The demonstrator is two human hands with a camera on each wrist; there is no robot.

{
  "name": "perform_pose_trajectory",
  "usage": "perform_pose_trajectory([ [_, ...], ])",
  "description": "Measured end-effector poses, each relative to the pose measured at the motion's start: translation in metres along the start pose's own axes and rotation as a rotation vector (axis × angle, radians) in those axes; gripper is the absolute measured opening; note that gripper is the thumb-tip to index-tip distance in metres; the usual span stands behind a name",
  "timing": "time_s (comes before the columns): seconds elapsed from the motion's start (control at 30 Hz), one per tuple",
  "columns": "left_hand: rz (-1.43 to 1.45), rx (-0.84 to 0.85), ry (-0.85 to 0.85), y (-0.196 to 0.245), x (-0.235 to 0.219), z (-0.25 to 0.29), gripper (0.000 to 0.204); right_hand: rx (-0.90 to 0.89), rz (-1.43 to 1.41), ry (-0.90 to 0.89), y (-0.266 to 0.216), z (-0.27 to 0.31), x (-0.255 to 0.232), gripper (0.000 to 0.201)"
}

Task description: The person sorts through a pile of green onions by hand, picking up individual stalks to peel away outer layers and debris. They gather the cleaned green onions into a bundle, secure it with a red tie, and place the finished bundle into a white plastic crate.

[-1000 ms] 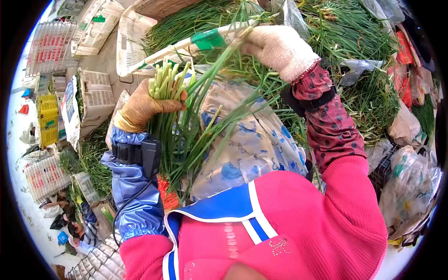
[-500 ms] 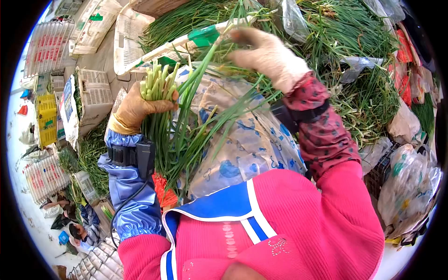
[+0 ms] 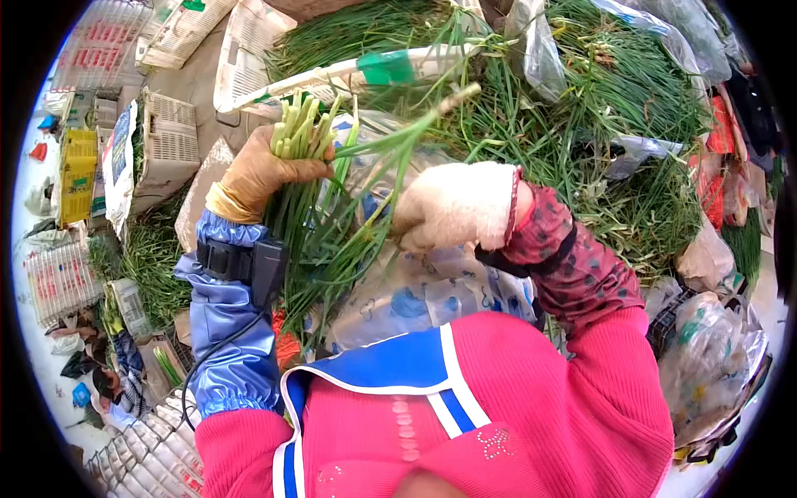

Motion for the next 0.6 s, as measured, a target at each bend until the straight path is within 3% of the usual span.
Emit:
perform_pose_trajectory([
  [0.07,-0.057,0.029,-0.001,0.003,0.001,0.0,0.03,0.023,-0.01,0.051,0.006,0.0,-0.006,0.028],
  [0.17,-0.077,0.034,-0.017,0.002,0.003,-0.002,0.029,0.083,-0.15,0.33,0.007,-0.022,-0.014,0.03],
  [0.2,-0.061,0.037,-0.004,0.002,0.001,-0.004,0.03,0.06,-0.057,0.378,0.003,-0.032,-0.01,0.031],
  [0.23,-0.047,0.033,0.003,0.0,0.001,-0.005,0.03,0.088,-0.155,0.323,-0.004,-0.037,-0.001,0.03],
  [0.37,0.022,0.042,0.022,-0.006,0.005,-0.007,0.031,-0.066,0.091,-0.159,-0.047,-0.062,0.049,0.028],
  [0.4,-0.028,0.048,0.04,-0.004,0.003,-0.007,0.031,-0.188,0.044,-0.235,-0.056,-0.055,0.055,0.027],
  [0.43,-0.02,0.047,0.054,-0.004,0.002,-0.008,0.031,-0.277,0.098,-0.267,-0.062,-0.056,0.057,0.027],
  [0.6,0.041,0.047,0.137,-0.012,-0.014,-0.011,0.031,-0.104,-0.054,-0.23,-0.05,-0.027,0.029,0.031],
])
Point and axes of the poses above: each hand's wrist, its own z-axis away from the middle knuckle, its own x-axis out of the palm, y = z × x, the point moved 6 cm from there along -z, towards the middle knuckle, and after that the axes turned 8 degrees about -z, right-handed, at the moved point
